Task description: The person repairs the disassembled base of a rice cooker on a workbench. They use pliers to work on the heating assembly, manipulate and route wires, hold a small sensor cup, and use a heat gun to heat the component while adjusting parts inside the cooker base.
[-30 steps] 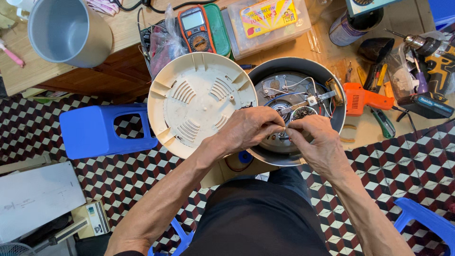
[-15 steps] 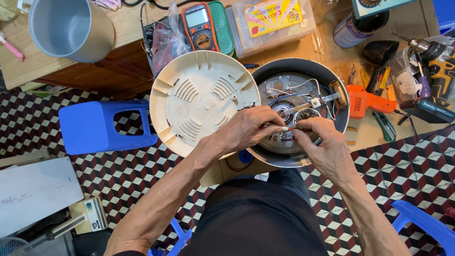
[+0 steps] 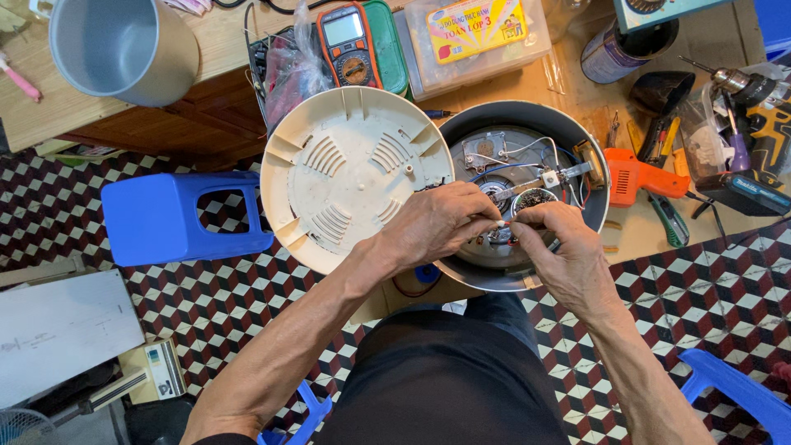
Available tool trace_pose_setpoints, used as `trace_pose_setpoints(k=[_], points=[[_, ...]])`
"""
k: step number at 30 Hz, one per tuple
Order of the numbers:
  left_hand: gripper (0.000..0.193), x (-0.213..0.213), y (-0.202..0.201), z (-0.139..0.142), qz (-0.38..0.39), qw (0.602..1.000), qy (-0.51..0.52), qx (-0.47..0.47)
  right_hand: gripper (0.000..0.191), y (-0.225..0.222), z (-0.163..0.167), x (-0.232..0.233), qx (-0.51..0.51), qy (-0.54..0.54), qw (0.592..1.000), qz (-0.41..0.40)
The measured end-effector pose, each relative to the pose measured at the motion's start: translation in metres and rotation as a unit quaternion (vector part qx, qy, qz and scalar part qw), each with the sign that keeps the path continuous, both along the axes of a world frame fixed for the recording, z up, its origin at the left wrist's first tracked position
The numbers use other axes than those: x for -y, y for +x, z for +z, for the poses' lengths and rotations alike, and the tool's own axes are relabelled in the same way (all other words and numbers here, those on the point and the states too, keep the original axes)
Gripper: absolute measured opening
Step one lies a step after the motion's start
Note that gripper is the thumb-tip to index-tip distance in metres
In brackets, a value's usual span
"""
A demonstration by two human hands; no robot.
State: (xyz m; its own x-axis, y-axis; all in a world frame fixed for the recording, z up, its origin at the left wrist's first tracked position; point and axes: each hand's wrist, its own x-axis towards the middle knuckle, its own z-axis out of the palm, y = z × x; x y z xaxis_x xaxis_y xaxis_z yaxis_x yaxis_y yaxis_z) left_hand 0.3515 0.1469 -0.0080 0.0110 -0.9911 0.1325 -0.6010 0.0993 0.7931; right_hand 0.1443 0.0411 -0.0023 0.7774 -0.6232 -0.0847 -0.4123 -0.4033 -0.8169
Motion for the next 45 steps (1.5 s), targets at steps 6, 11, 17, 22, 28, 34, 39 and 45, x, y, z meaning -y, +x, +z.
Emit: trace_pose_setpoints(k=[6, 11, 17, 22, 28, 34, 39, 45], points=[[0.018, 0.001, -0.004, 0.003, 0.012, 1.0, 0.013, 0.025, 0.019, -0.001, -0.002, -0.001, 0.004, -0.008, 1.0, -0.018], [0.023, -0.004, -0.002, 0.003, 0.038, 0.998, 0.049, 0.02, 0.018, -0.001, -0.001, 0.001, 0.009, -0.033, 0.999, 0.002], [0.033, -0.028, 0.026, -0.005, 0.061, 0.989, 0.095, -0.095, 0.019, -0.002, 0.0, 0.003, 0.009, 0.012, 1.0, -0.022], [0.033, -0.046, 0.047, -0.013, 0.054, 0.998, 0.029, 0.016, 0.019, 0.005, -0.003, 0.001, 0.006, 0.028, 0.998, -0.051], [0.018, -0.052, 0.055, -0.013, 0.076, 0.995, 0.055, -0.03, 0.02, 0.013, -0.004, -0.005, -0.012, 0.04, 0.997, -0.069], [0.019, -0.055, 0.055, -0.012, 0.097, 0.992, 0.046, -0.064, 0.02, 0.017, -0.004, -0.008, -0.024, 0.028, 0.997, -0.064], [0.017, -0.056, 0.055, -0.019, 0.081, 0.994, 0.015, -0.065, 0.021, 0.019, 0.0, -0.011, -0.044, 0.055, 0.995, -0.075], [0.017, -0.057, 0.062, -0.022, 0.051, 0.997, -0.022, -0.059, 0.021, 0.02, -0.001, -0.012, -0.047, 0.03, 0.997, -0.058]])
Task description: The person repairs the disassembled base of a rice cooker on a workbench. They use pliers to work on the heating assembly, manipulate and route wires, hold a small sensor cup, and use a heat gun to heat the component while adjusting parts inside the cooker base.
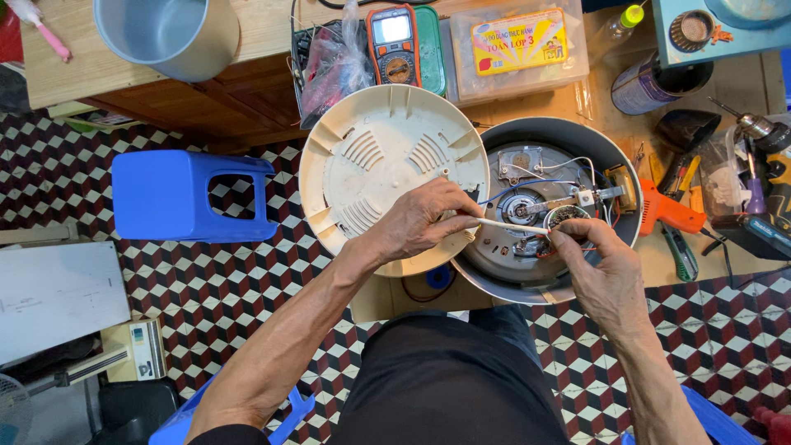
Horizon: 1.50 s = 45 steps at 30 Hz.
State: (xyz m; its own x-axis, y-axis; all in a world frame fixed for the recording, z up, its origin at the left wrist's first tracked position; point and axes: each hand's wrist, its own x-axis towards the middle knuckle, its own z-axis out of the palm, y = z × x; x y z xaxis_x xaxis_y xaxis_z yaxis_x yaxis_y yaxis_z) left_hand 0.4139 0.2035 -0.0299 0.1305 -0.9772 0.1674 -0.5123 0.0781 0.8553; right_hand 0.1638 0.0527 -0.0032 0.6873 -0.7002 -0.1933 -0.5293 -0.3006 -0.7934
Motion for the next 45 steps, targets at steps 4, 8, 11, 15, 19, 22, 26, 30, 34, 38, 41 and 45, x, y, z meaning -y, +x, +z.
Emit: trace_pose_setpoints(k=[4, 8, 11, 15, 19, 22, 26, 30, 34, 38, 41, 45], points=[[0.017, 0.002, 0.003, 0.002, -0.021, 0.998, 0.024, -0.047, 0.022, 0.0, -0.003, 0.001, -0.007, 0.006, 1.0, -0.005], [0.017, 0.003, 0.002, 0.004, -0.02, 0.994, 0.034, -0.105, 0.022, -0.001, -0.004, 0.001, 0.019, -0.012, 1.0, 0.004], [0.017, 0.003, 0.0, 0.005, -0.005, 0.983, 0.076, -0.165, 0.021, -0.002, -0.004, 0.001, 0.025, -0.005, 1.0, 0.004], [0.02, 0.004, 0.0, 0.004, 0.007, 0.975, 0.103, -0.196, 0.02, -0.004, -0.003, 0.0, 0.021, -0.004, 1.0, 0.007], [0.022, 0.004, 0.001, 0.003, 0.001, 0.972, 0.113, -0.208, 0.019, -0.004, -0.002, -0.001, 0.024, -0.006, 1.0, 0.003], [0.021, 0.004, 0.004, 0.004, -0.004, 0.977, 0.125, -0.175, 0.019, -0.004, 0.0, -0.002, 0.03, -0.005, 1.0, 0.004], [0.021, 0.004, 0.003, 0.004, 0.01, 0.97, 0.141, -0.198, 0.018, -0.006, 0.003, -0.001, 0.028, 0.025, 0.999, 0.003], [0.022, 0.004, 0.0, 0.0, 0.032, 0.975, 0.133, -0.172, 0.02, -0.006, 0.003, 0.0, 0.044, -0.005, 0.999, 0.017], [0.021, 0.006, -0.005, -0.006, 0.046, 0.972, 0.129, -0.19, 0.02, -0.007, 0.004, 0.001, 0.023, -0.001, 1.0, 0.011], [0.02, 0.006, -0.007, -0.01, 0.055, 0.968, 0.132, -0.204, 0.019, -0.008, 0.004, 0.003, 0.022, 0.014, 1.0, 0.011], [0.02, 0.007, -0.008, -0.014, 0.053, 0.971, 0.119, -0.201, 0.02, -0.009, 0.002, 0.004, 0.032, 0.012, 0.999, 0.015], [0.019, 0.009, -0.012, -0.017, 0.053, 0.974, 0.111, -0.193, 0.021, -0.011, -0.003, 0.005, 0.017, 0.012, 1.0, 0.009]])
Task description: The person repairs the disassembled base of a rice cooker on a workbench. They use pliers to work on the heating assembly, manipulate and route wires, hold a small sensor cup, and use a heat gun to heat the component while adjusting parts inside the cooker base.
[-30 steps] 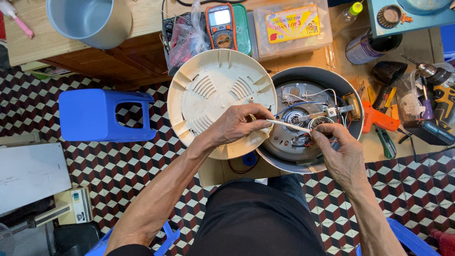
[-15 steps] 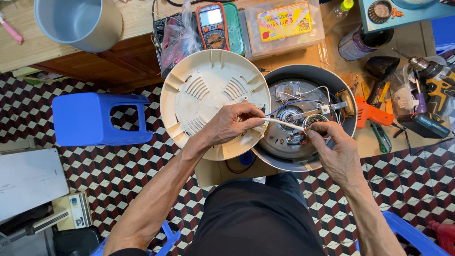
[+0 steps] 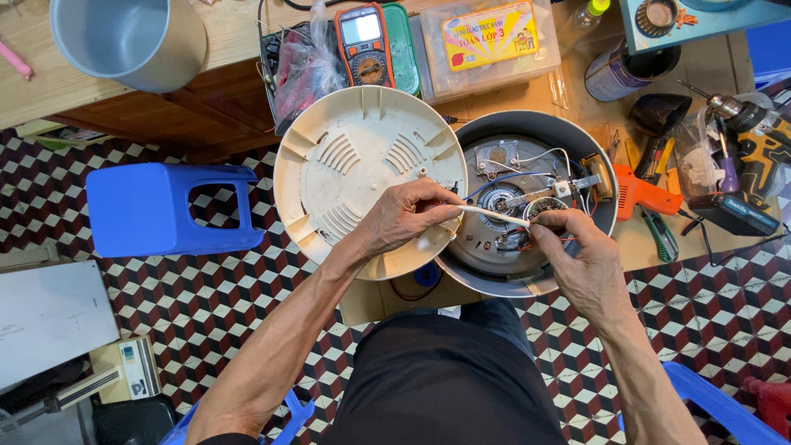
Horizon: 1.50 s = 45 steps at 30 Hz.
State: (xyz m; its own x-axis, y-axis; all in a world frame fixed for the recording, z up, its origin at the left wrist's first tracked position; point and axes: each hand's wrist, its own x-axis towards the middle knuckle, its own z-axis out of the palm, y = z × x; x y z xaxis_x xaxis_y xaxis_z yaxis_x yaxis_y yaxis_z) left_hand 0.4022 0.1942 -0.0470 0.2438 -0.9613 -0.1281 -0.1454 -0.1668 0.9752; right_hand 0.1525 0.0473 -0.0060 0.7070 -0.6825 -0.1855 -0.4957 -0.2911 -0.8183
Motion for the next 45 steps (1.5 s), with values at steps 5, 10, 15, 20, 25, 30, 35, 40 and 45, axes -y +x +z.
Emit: trace_pose_setpoints(k=[5, 10, 15, 20, 25, 30, 35, 40, 45], points=[[0.018, 0.0, 0.001, 0.002, 0.0, 1.0, 0.0, 0.0, 0.021, 0.0, -0.003, 0.001, 0.015, -0.019, 1.0, 0.015], [0.018, -0.001, 0.0, 0.004, 0.002, 1.0, -0.001, -0.005, 0.021, 0.001, 0.001, -0.002, 0.014, -0.008, 1.0, -0.006], [0.018, -0.003, -0.001, 0.004, 0.004, 1.0, 0.005, -0.003, 0.02, 0.002, 0.002, -0.004, 0.003, -0.006, 1.0, -0.009], [0.023, -0.004, 0.001, 0.016, 0.003, 0.998, -0.04, 0.038, 0.02, 0.002, 0.002, -0.006, 0.003, 0.007, 1.0, -0.016], [0.036, -0.003, -0.006, 0.033, -0.003, 0.955, -0.124, 0.27, 0.018, 0.005, 0.002, -0.01, 0.01, -0.012, 1.0, -0.011], [0.022, 0.012, -0.018, 0.031, -0.04, 0.955, -0.109, 0.274, 0.018, 0.006, 0.002, -0.011, 0.004, -0.019, 1.0, -0.012], [0.015, 0.015, -0.023, 0.026, -0.046, 0.956, -0.114, 0.265, 0.019, 0.007, 0.008, -0.013, 0.013, -0.005, 0.999, -0.03], [0.016, 0.015, -0.027, 0.029, -0.053, 0.943, -0.154, 0.29, 0.027, 0.013, 0.022, -0.015, 0.048, -0.071, 0.996, 0.015], [0.016, 0.012, -0.031, 0.033, -0.044, 0.938, -0.165, 0.301, 0.022, 0.027, 0.025, -0.018, 0.033, -0.189, 0.977, 0.097]])
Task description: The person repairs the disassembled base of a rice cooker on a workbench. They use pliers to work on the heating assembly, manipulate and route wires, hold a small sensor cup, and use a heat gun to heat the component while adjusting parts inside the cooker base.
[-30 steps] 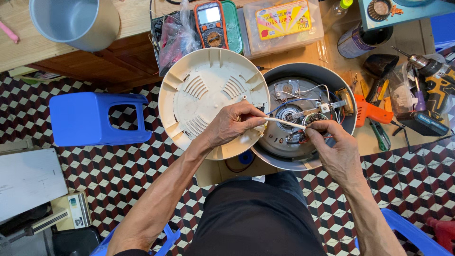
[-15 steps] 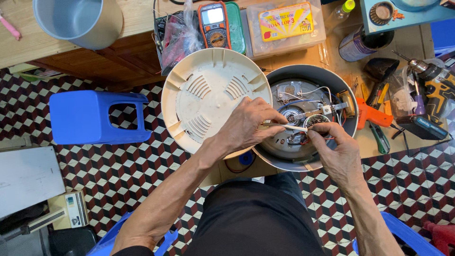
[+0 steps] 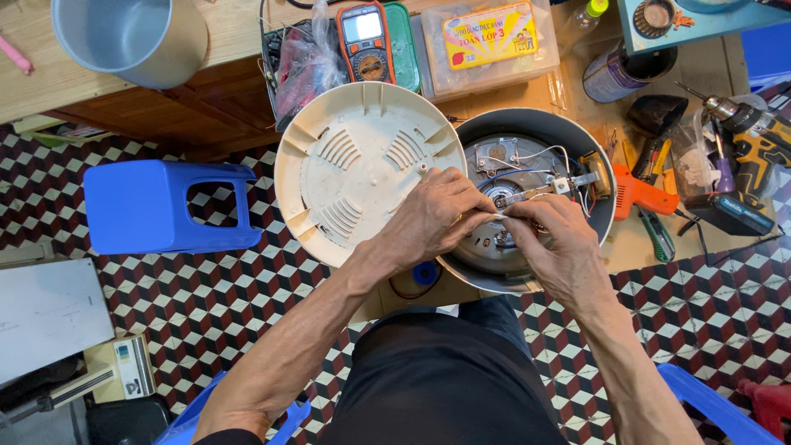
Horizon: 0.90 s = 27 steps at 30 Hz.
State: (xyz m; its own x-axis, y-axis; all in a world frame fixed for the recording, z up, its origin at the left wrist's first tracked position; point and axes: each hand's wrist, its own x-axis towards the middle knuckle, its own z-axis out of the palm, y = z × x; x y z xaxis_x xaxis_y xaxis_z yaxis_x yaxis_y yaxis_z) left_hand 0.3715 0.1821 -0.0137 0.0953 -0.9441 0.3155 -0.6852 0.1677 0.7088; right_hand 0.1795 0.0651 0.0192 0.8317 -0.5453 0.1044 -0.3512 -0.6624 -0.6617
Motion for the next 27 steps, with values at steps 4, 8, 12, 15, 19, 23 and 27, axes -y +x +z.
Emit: trace_pose_setpoints(k=[4, 8, 12, 15, 19, 23, 27], points=[[0.015, -0.001, 0.0, 0.002, 0.009, 1.0, -0.015, 0.011, 0.02, 0.003, -0.001, 0.001, 0.02, -0.008, 1.0, 0.019], [0.016, -0.001, -0.002, 0.002, 0.009, 1.0, -0.005, -0.008, 0.019, 0.004, -0.006, 0.004, 0.01, -0.016, 0.999, 0.039], [0.017, -0.002, -0.002, 0.001, 0.004, 1.0, 0.017, -0.021, 0.018, 0.003, -0.01, 0.004, 0.034, -0.038, 0.997, 0.059], [0.018, -0.004, 0.001, 0.001, 0.006, 0.999, 0.028, -0.043, 0.018, 0.002, -0.011, 0.003, 0.006, 0.006, 1.0, 0.022], [0.018, -0.004, 0.002, 0.001, 0.014, 0.996, 0.048, -0.074, 0.019, 0.002, -0.011, 0.003, -0.002, 0.012, 1.0, 0.015], [0.017, -0.004, 0.002, 0.001, 0.002, 0.998, 0.026, -0.058, 0.022, 0.002, -0.01, 0.002, 0.022, 0.007, 0.999, 0.035], [0.017, -0.004, 0.002, 0.001, -0.002, 0.999, 0.019, -0.045, 0.021, 0.005, -0.012, 0.0, 0.033, 0.004, 0.999, 0.039]])
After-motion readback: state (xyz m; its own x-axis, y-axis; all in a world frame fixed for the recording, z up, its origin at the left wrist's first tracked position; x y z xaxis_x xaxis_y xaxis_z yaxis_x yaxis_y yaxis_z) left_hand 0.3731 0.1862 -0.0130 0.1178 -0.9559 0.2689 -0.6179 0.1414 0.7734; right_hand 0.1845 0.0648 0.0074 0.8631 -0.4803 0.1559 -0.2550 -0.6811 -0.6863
